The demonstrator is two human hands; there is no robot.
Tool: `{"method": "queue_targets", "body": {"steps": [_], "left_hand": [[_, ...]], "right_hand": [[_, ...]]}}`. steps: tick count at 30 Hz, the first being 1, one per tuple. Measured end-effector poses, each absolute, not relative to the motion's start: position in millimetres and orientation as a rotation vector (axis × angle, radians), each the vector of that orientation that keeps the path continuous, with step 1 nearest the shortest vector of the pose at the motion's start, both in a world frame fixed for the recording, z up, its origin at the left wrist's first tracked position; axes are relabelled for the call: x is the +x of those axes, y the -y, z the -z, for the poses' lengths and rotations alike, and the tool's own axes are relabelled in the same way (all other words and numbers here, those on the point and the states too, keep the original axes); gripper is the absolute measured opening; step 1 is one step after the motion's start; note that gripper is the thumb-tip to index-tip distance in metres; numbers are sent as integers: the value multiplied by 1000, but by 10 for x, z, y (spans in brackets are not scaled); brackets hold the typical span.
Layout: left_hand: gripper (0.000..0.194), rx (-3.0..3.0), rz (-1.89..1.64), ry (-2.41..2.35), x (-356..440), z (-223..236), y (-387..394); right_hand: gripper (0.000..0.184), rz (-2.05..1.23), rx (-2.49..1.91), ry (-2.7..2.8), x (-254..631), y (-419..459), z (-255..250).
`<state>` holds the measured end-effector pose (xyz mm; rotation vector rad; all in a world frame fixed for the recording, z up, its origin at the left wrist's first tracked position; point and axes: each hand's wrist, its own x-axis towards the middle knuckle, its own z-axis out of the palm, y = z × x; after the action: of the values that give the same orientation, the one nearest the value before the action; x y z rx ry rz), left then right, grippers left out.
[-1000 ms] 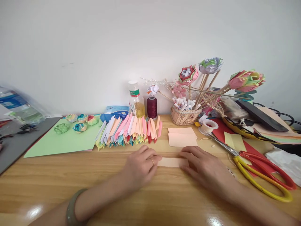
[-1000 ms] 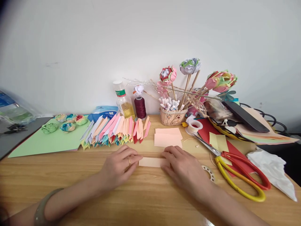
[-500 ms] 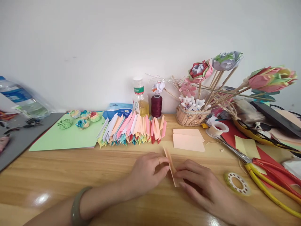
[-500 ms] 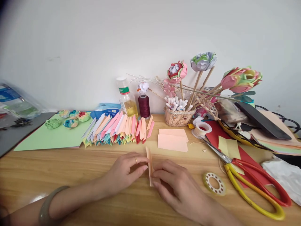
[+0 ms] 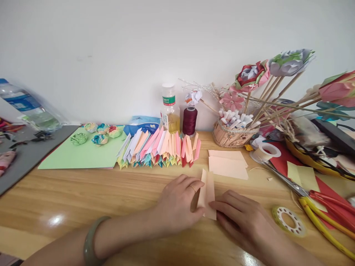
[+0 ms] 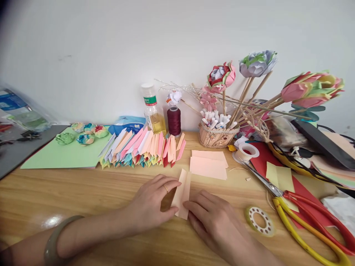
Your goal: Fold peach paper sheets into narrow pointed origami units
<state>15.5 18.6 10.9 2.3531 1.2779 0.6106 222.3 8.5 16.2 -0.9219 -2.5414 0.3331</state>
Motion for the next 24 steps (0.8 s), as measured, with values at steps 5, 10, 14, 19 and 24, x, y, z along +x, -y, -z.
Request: {"method": "queue_targets", "body": {"steps": [5, 10, 14, 19, 24], "left_hand": [[41, 2454, -637, -1175, 120, -59, -161], [8, 2588, -785, -1153, 71, -38, -87], [22, 2875, -904, -1040, 69, 14, 16], [27, 2997, -964, -940, 96, 23, 122], [27, 3017, -1012, -924, 113, 1, 171]], "right_hand": [[18, -127, -837, 2570, 2223, -110, -158], [9, -353, -861, 2587, 2226, -125, -141], [8, -468, -973, 2547, 2215, -96, -156], [11, -437, -1005, 2477, 2187, -39, -150], [14, -488, -1024, 2435, 2137, -5, -153]]}}
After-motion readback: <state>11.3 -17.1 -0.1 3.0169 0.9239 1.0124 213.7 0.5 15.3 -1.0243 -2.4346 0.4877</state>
